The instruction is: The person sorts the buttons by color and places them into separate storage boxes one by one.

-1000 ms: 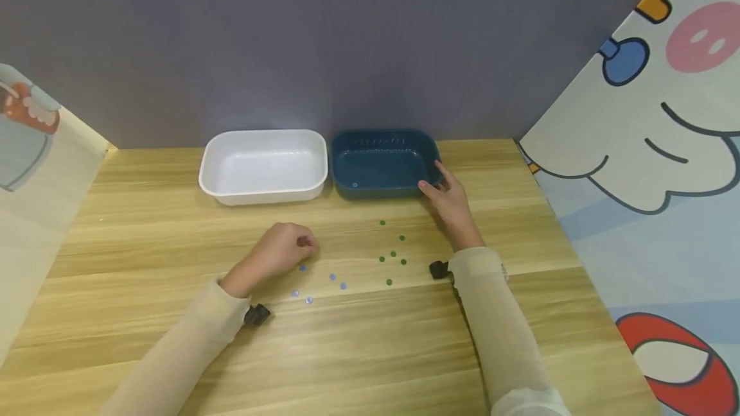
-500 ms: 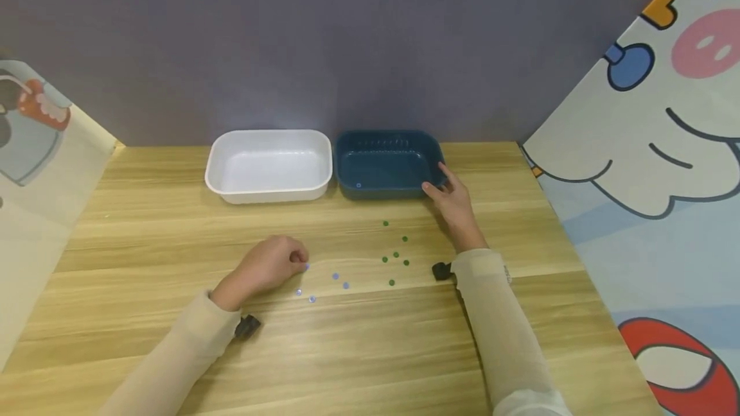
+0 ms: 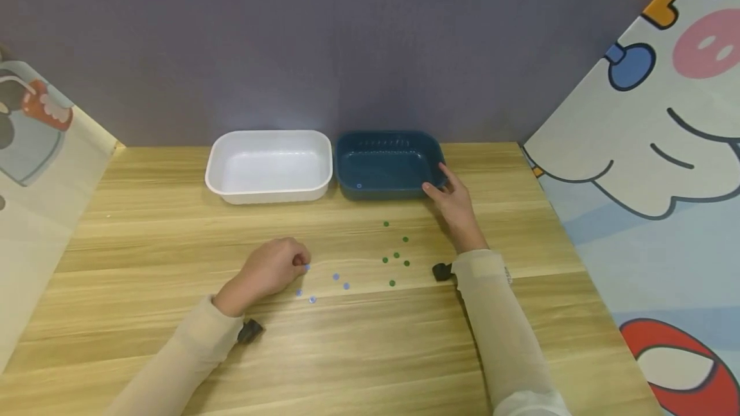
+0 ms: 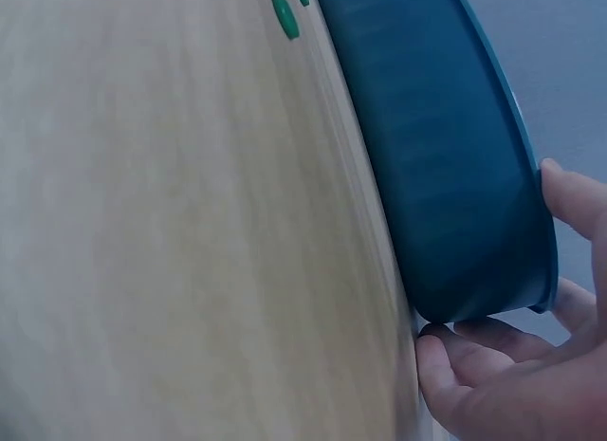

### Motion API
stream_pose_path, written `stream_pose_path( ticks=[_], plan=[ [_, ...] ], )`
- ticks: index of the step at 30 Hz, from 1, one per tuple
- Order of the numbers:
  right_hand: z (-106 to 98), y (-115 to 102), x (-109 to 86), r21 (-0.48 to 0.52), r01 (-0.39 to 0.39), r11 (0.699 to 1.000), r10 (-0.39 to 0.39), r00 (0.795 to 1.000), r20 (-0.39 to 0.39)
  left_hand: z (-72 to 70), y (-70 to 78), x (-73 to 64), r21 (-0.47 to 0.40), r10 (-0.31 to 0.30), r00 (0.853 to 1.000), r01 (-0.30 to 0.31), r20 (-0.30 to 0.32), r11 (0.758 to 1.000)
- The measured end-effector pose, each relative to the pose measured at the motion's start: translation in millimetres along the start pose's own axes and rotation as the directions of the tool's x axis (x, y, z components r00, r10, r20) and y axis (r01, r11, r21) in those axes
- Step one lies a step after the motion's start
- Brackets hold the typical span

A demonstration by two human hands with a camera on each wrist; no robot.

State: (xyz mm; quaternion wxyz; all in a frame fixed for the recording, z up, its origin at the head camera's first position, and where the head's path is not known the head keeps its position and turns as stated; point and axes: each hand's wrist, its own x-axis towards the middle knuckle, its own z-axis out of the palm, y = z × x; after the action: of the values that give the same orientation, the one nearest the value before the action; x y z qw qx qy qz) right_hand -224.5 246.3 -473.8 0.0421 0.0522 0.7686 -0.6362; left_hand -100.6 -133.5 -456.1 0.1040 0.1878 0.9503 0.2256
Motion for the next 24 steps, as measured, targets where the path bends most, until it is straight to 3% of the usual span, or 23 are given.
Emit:
stream_pose_path(
  ticks=[8,19,24],
  plan=[
    [-2.1,-0.1,0.9,-0.011,-0.020,1.000,0.020,1.000,-0.002,1.5,1.1,0.0,0.022,0.023,1.000,-0.023,-0.002,1.000],
    [-0.5,2.0,-2.7,-0.031,0.019,0.999,-0.019,1.000,-0.009,2.2,4.0,-0.1,0.006,0.017,1.000,-0.016,-0.003,1.000],
    [-0.4,-5.9,-5.6,-0.022,-0.004,1.000,0.004,1.000,0.002,3.8,3.1,0.0,-0.008,0.040,0.999,-0.040,-0.019,0.999]
  ],
)
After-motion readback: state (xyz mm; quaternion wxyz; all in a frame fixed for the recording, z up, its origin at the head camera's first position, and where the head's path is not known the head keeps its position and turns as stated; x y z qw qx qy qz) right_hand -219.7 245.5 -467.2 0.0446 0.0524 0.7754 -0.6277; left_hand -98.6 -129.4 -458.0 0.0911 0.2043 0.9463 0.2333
